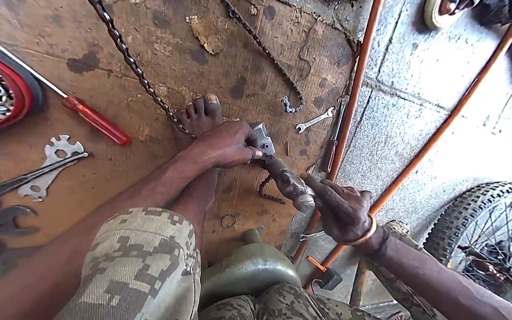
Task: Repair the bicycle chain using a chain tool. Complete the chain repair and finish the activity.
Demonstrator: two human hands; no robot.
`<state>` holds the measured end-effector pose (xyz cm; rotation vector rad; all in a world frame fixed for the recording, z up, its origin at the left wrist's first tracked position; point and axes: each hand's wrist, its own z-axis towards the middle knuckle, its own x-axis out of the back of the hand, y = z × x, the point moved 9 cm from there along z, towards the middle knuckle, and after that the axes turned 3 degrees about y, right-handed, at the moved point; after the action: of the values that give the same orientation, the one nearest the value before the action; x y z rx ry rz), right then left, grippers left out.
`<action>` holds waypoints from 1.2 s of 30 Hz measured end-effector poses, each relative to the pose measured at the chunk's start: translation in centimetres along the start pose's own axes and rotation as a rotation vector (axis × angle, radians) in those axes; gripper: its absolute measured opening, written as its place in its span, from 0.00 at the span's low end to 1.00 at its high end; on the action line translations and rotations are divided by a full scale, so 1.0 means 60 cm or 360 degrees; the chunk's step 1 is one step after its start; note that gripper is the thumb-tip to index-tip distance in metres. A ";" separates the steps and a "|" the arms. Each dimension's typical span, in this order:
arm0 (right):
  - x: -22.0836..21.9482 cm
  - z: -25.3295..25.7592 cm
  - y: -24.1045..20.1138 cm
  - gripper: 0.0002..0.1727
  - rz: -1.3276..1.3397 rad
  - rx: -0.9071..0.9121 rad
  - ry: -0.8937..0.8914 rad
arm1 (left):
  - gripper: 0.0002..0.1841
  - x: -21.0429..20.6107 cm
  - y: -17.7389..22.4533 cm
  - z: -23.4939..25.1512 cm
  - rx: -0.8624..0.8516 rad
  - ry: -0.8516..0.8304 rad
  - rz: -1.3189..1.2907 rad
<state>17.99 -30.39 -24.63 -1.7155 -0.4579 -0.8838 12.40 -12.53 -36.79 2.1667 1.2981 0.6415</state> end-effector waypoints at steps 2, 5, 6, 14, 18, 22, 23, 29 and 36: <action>-0.031 0.001 0.031 0.22 -0.0075 -0.0182 -0.0083 | 0.10 0.007 -0.002 0.003 -0.0026 0.0062 0.0030; -0.034 0.010 0.044 0.22 -0.0046 -0.0244 -0.0075 | 0.12 0.019 -0.042 0.010 -0.0083 0.0442 0.0129; -0.021 0.016 0.032 0.22 -0.0006 -0.0182 -0.0014 | 0.12 0.023 -0.043 0.010 -0.0070 0.0423 0.0124; -0.048 -0.004 0.051 0.22 -0.0071 -0.0272 -0.0093 | 0.11 0.010 0.001 0.005 0.0027 0.0079 0.0079; -0.010 -0.002 0.020 0.22 0.0034 -0.0163 0.0157 | 0.11 0.011 0.002 0.001 0.0004 0.0073 0.0090; -0.058 -0.014 0.043 0.22 -0.0069 -0.0240 -0.0039 | 0.12 0.007 0.000 0.005 0.0051 0.0063 0.0062; -0.066 -0.021 0.047 0.22 -0.0073 -0.0307 -0.0061 | 0.12 0.006 -0.001 0.004 0.0069 0.0064 0.0054; -0.013 -0.045 0.100 0.20 0.0002 -0.0524 0.0229 | 0.11 0.008 -0.005 0.006 0.0084 0.0028 0.0041; -0.005 0.011 0.149 0.22 -0.0389 -0.0617 0.0303 | 0.11 0.014 -0.008 0.005 0.0078 0.0067 0.0014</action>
<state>24.17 -32.63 -30.72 -1.9246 -0.3903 -1.3712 12.63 -11.66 -37.22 2.2105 1.3397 0.6686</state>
